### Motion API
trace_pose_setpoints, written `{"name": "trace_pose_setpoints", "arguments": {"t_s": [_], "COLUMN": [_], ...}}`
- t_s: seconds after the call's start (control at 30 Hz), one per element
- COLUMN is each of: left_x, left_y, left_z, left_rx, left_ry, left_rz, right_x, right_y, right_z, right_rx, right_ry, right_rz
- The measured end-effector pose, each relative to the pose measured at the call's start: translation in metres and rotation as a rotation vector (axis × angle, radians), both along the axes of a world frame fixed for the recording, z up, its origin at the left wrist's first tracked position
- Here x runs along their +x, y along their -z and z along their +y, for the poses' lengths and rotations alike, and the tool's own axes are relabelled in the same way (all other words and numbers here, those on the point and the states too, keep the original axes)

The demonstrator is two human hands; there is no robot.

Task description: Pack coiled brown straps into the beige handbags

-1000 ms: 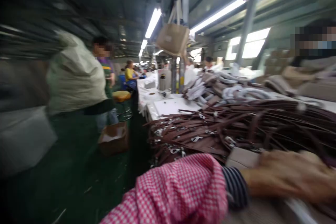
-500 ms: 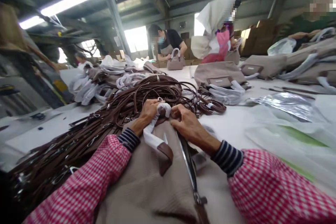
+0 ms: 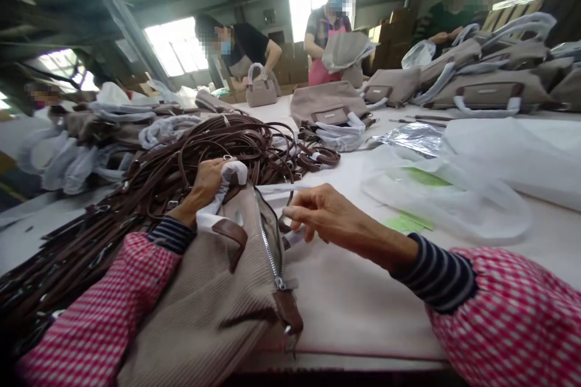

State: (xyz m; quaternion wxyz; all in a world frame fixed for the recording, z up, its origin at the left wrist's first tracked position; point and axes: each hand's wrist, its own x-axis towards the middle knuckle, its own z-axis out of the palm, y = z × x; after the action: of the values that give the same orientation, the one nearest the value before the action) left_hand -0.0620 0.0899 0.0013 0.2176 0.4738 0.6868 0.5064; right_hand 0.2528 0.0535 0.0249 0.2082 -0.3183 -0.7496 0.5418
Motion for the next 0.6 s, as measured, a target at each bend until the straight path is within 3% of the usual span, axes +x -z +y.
{"name": "trace_pose_setpoints", "arguments": {"t_s": [0.1,0.2,0.3,0.43,0.6], "left_x": [0.002,0.003,0.001,0.004,-0.008], "left_y": [-0.001,-0.003,-0.002,-0.001,-0.018], "left_z": [0.000,-0.003,-0.003,0.002,0.003], "left_rx": [0.006,0.047,0.092,0.109,0.133], "left_ry": [-0.009,-0.008,0.000,0.024,0.089], "left_rz": [0.048,0.049,0.034,0.028,0.070], "right_x": [-0.016,-0.031,-0.034,-0.035,-0.055], "right_y": [0.007,0.012,0.008,0.000,-0.010], "right_z": [-0.002,-0.001,0.000,-0.009,-0.024], "right_rx": [-0.029,-0.156,-0.271,-0.306,-0.282], "right_ry": [-0.063,-0.087,-0.135,-0.225,-0.070], "right_rz": [-0.042,-0.028,0.034,0.100,0.249]}}
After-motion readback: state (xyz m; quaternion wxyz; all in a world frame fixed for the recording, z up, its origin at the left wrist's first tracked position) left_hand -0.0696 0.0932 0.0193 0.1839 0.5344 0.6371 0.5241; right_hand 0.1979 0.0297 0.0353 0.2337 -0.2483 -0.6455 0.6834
